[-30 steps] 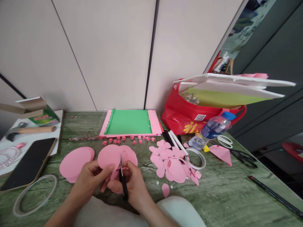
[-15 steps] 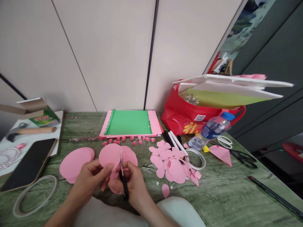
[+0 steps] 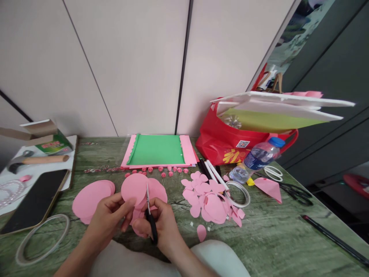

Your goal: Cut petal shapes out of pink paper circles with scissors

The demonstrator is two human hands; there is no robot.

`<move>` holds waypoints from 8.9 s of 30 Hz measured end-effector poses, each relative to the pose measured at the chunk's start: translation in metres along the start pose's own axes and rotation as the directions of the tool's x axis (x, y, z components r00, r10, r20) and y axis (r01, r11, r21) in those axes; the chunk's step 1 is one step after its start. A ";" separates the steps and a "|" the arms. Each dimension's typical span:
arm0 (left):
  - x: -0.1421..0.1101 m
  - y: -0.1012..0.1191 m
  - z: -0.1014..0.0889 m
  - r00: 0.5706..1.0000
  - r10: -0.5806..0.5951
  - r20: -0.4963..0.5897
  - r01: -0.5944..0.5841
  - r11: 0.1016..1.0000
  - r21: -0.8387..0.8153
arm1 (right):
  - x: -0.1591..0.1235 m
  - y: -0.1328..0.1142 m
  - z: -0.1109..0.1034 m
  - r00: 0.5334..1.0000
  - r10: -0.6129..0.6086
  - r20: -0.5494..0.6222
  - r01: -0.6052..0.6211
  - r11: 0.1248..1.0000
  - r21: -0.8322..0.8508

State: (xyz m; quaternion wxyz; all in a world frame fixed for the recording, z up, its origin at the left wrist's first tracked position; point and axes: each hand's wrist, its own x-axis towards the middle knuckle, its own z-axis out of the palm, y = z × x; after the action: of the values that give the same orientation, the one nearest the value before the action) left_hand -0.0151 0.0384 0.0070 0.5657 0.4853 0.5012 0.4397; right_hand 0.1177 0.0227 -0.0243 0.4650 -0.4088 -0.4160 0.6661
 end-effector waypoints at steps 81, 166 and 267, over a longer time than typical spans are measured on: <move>-0.001 -0.001 -0.001 0.998 -0.008 0.058 0.006 1.000 0.026 | 0.000 0.002 0.001 0.994 -0.086 0.073 0.080 0.993 0.084; 0.000 -0.001 -0.003 1.000 0.016 -0.012 -0.016 0.999 0.038 | -0.001 0.004 0.004 0.999 -0.012 0.052 0.011 1.000 0.017; 0.002 -0.002 0.001 0.998 0.048 -0.027 -0.046 0.997 0.069 | 0.000 0.012 0.006 0.987 -0.083 0.139 0.075 0.995 0.058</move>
State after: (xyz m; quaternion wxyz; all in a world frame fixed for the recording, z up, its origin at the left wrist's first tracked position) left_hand -0.0136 0.0397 0.0048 0.5312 0.5095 0.5124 0.4424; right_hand 0.1083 0.0190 -0.0337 0.4710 -0.3313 -0.4459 0.6852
